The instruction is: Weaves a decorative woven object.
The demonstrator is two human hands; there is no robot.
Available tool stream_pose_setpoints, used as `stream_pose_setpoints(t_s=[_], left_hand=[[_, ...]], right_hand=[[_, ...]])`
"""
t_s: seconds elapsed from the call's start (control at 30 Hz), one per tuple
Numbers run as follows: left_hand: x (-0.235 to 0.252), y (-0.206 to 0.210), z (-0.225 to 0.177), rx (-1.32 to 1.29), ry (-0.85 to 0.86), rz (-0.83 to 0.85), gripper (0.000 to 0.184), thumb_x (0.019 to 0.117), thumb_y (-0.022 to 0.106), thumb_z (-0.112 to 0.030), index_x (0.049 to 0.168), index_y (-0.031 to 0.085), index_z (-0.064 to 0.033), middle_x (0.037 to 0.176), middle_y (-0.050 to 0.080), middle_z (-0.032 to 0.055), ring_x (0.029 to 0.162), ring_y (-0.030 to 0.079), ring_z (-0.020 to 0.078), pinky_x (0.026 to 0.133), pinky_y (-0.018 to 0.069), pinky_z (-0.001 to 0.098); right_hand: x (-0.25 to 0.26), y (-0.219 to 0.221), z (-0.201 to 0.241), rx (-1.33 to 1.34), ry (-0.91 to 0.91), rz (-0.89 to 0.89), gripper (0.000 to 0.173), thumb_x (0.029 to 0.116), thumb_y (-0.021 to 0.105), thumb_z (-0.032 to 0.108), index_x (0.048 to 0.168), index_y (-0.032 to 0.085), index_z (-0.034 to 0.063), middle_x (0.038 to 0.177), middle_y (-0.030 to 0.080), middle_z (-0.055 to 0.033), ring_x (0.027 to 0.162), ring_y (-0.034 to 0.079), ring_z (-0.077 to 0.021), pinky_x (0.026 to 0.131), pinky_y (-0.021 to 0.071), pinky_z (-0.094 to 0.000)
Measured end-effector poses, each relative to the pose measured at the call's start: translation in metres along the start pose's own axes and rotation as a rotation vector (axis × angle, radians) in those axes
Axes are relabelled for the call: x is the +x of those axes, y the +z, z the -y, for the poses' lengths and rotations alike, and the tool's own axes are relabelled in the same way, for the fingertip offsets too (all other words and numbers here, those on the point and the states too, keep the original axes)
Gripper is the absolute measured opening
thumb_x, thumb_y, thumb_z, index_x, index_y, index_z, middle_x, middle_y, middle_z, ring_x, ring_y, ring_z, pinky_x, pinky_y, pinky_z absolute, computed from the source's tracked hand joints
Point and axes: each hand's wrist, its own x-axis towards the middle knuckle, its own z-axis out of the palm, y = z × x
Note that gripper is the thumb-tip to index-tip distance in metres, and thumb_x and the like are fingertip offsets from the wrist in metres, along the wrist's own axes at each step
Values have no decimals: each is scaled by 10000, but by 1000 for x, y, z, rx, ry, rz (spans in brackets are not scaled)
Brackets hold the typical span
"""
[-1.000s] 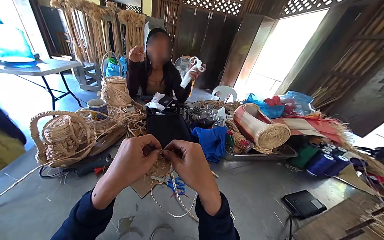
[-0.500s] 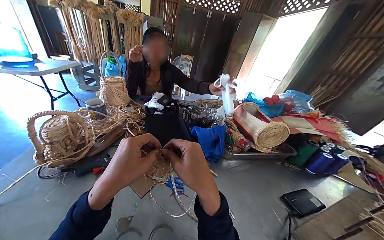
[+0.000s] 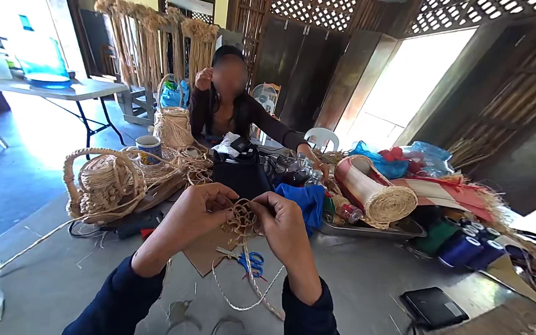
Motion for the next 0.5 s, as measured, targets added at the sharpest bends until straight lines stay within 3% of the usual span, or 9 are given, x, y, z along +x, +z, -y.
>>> stream_pose_setpoints(t_s=[0.17,0.3,0.43,0.5], left_hand=[[2,0,0,-4,3,-48,238,865,728,-13,1101,704,-38,904,718,-24,782,677,9,726,572,174],[2,-6,-1,-25,11,-91,251,864,733,-13,1111,698,-36,901,723,-24,782,681,12,735,575,180],[0,-13,-2,-61,28,-47,263,857,758,-13,1112,697,-30,899,722,-22,785,683,18,741,578,185],[0,-18,-3,-138,20,10,205,901,726,-31,1105,700,-26,900,725,-26,792,692,29,742,588,196]], right_hand=[[1,-2,0,153,6,74,119,968,635,80,1030,721,25,816,695,5,641,613,7,591,511,-151],[-1,-6,3,205,28,129,241,909,675,51,1144,700,6,875,712,-9,688,643,-8,622,540,-167],[-2,-4,2,252,15,69,88,942,657,43,987,727,12,745,680,25,572,579,11,529,486,-149],[-1,-3,1,243,5,42,85,949,652,40,952,733,17,725,674,33,562,569,25,523,476,-138]])
